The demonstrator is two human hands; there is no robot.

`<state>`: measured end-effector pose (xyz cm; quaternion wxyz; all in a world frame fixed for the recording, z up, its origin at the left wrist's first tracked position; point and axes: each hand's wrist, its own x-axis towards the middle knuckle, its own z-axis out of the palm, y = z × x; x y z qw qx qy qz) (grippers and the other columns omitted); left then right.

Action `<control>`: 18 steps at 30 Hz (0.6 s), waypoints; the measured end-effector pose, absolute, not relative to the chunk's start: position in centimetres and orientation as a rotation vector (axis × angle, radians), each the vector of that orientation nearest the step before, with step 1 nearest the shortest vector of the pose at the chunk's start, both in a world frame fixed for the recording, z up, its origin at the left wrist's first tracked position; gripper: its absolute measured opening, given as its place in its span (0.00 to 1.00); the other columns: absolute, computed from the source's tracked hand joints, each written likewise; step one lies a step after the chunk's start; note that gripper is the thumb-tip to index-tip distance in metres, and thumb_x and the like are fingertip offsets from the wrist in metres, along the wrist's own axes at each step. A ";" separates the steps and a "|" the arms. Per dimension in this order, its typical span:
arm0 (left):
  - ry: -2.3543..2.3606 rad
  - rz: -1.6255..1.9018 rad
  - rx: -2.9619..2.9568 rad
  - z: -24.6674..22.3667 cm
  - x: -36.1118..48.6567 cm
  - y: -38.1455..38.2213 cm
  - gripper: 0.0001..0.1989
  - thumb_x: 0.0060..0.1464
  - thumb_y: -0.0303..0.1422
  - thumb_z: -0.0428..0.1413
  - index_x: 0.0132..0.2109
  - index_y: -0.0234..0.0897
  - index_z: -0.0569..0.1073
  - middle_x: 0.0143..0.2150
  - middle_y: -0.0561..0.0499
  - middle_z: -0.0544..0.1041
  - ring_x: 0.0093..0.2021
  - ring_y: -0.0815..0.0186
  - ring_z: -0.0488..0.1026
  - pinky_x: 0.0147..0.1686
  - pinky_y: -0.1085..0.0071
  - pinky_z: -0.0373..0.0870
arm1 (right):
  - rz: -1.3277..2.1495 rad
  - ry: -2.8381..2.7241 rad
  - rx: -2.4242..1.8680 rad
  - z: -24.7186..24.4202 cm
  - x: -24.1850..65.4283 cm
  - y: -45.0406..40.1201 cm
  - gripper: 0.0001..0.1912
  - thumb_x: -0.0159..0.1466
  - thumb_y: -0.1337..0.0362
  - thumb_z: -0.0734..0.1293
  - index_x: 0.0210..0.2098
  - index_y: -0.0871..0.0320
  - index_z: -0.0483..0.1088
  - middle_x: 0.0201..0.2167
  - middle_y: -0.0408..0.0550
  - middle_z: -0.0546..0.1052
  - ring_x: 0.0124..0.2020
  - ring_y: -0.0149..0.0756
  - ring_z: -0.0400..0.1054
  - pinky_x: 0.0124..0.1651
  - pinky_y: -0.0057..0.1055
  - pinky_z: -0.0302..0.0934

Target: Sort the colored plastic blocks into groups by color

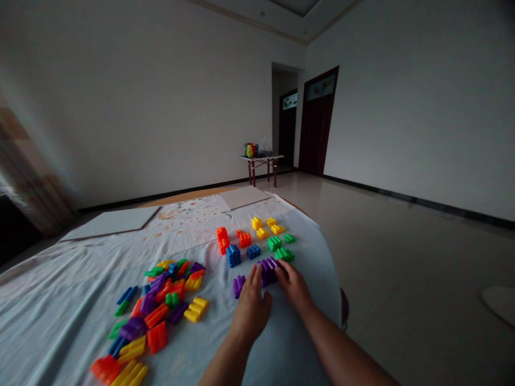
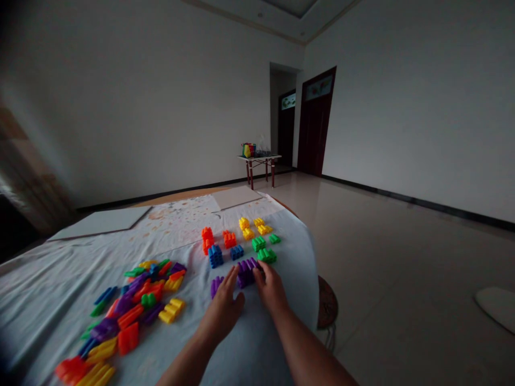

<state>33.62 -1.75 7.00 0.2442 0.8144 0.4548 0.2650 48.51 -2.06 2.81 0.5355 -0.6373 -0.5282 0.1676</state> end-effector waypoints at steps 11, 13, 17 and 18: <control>1.359 0.641 2.383 6.9 34.4 -2.2 0.29 0.49 0.25 0.45 0.61 0.27 0.58 0.64 0.39 0.57 0.65 0.59 0.50 0.63 0.55 0.45 | 0.403 -1.299 -1.523 3.1 48.4 -2.1 0.25 0.63 0.52 0.57 0.51 0.64 0.67 0.48 0.58 0.74 0.49 0.43 0.68 0.52 0.37 0.62; 1.370 0.637 2.385 7.1 34.4 -2.3 0.29 0.50 0.25 0.45 0.61 0.28 0.58 0.64 0.39 0.57 0.65 0.59 0.50 0.63 0.55 0.45 | 0.402 -1.297 -1.524 3.2 48.4 -2.2 0.25 0.63 0.53 0.57 0.50 0.64 0.67 0.48 0.58 0.74 0.49 0.43 0.68 0.52 0.37 0.62; 1.368 0.629 2.382 7.5 34.3 -2.5 0.29 0.50 0.25 0.45 0.61 0.28 0.58 0.64 0.40 0.57 0.64 0.59 0.51 0.64 0.55 0.43 | 0.387 -1.295 -1.518 3.2 48.4 -2.3 0.24 0.63 0.52 0.57 0.50 0.62 0.67 0.47 0.57 0.74 0.49 0.43 0.68 0.52 0.38 0.62; 1.363 0.627 2.379 7.5 34.3 -2.5 0.29 0.50 0.25 0.45 0.61 0.28 0.58 0.64 0.40 0.57 0.64 0.59 0.51 0.64 0.55 0.43 | 0.381 -1.291 -1.516 3.2 48.4 -2.3 0.24 0.63 0.52 0.57 0.50 0.62 0.67 0.47 0.57 0.74 0.49 0.43 0.68 0.52 0.38 0.62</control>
